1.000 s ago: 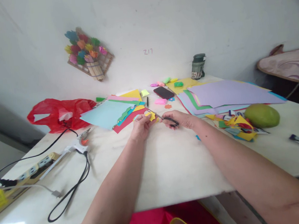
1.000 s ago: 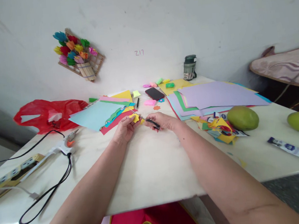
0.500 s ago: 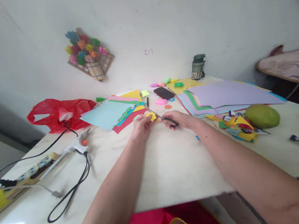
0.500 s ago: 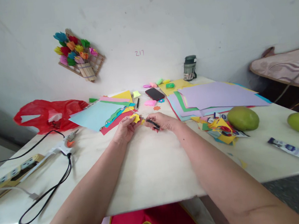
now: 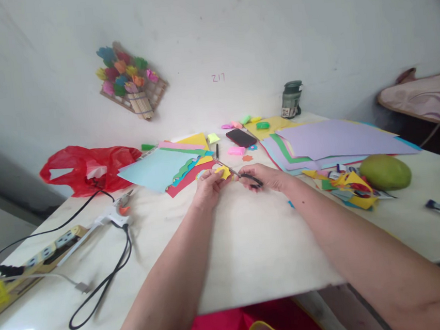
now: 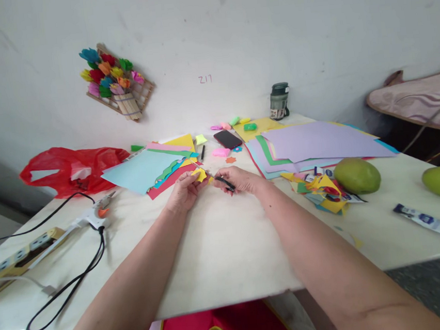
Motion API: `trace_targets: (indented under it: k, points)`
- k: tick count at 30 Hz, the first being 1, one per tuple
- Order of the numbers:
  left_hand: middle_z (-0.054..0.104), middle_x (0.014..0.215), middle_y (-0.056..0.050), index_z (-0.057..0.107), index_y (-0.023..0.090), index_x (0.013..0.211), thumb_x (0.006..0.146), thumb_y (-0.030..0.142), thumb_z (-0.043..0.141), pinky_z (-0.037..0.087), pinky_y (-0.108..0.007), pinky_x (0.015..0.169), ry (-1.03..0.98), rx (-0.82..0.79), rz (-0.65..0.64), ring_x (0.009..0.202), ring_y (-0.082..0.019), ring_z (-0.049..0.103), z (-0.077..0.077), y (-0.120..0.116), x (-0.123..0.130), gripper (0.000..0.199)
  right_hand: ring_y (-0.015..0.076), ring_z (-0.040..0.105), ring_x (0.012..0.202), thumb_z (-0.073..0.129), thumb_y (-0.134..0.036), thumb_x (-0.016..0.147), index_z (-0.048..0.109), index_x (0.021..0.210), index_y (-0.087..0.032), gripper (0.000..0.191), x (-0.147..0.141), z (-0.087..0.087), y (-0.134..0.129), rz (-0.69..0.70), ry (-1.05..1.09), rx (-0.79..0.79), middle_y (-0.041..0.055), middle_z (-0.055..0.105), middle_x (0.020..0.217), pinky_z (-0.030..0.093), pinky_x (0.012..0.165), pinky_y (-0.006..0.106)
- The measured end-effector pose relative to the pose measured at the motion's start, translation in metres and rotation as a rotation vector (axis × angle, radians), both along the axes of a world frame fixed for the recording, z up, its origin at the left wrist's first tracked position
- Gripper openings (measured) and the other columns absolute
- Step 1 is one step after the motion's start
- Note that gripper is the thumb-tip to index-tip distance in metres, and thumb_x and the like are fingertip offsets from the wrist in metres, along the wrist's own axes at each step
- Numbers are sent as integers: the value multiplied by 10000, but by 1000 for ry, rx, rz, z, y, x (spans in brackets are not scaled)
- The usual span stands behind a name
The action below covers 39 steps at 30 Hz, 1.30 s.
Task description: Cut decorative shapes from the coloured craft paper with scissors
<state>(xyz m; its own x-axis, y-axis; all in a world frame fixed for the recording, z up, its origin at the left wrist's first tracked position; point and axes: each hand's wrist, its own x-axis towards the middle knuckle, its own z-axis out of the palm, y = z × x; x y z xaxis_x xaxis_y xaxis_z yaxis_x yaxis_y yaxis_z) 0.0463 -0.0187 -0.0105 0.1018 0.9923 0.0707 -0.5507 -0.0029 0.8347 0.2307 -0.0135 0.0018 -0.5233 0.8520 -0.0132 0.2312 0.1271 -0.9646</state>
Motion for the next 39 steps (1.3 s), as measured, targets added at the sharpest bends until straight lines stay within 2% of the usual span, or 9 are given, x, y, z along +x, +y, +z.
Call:
trace_targets:
  k: [9,14,17,23,28,34,39]
  points:
    - [661,709,-40,526,128,643,579,158,726,532,-317,719,5,7,-14,740,-186,659,0,0,1,212,69,468,399,498,-200,697,580,852,-154,181,1,-1,2,15,30,-9,-38,514,524,301,347,173]
    - [665,710,-30,515,137,632,563,169,741,531,-306,693,14,11,-3,722,-184,660,0,-2,2,239,64,453,391,532,-268,729,552,787,-153,130,-2,4,-2,8,-9,13,-34,509,528,298,342,175]
    - [668,706,-31,514,133,618,554,176,753,528,-307,704,32,34,-9,680,-161,654,1,-2,3,251,64,461,398,550,-352,751,523,740,-151,203,-2,8,-6,-2,-44,46,-20,524,553,290,331,176]
    - [663,699,-18,519,132,624,541,214,772,517,-314,742,87,66,-38,668,-141,646,1,-3,2,278,67,486,416,533,-450,774,529,776,-152,298,3,6,-4,29,5,64,-15,559,585,308,341,174]
    - [660,696,-15,532,136,641,542,254,776,513,-301,703,170,76,-54,679,-165,656,2,-5,2,289,65,486,414,567,-425,750,544,756,-144,282,6,2,1,-10,59,67,-1,576,592,293,337,172]
    - [646,644,-17,560,135,639,526,285,780,506,-287,658,260,85,-53,637,-163,647,3,-5,3,289,77,508,424,628,-376,708,564,818,-136,271,6,4,3,-82,152,90,3,592,592,307,355,176]
    - [664,664,-30,605,138,683,548,301,765,500,-288,660,292,96,-67,647,-169,649,1,-5,3,265,88,522,426,614,-339,715,562,849,-136,250,5,7,1,-82,275,82,4,602,582,322,373,188]
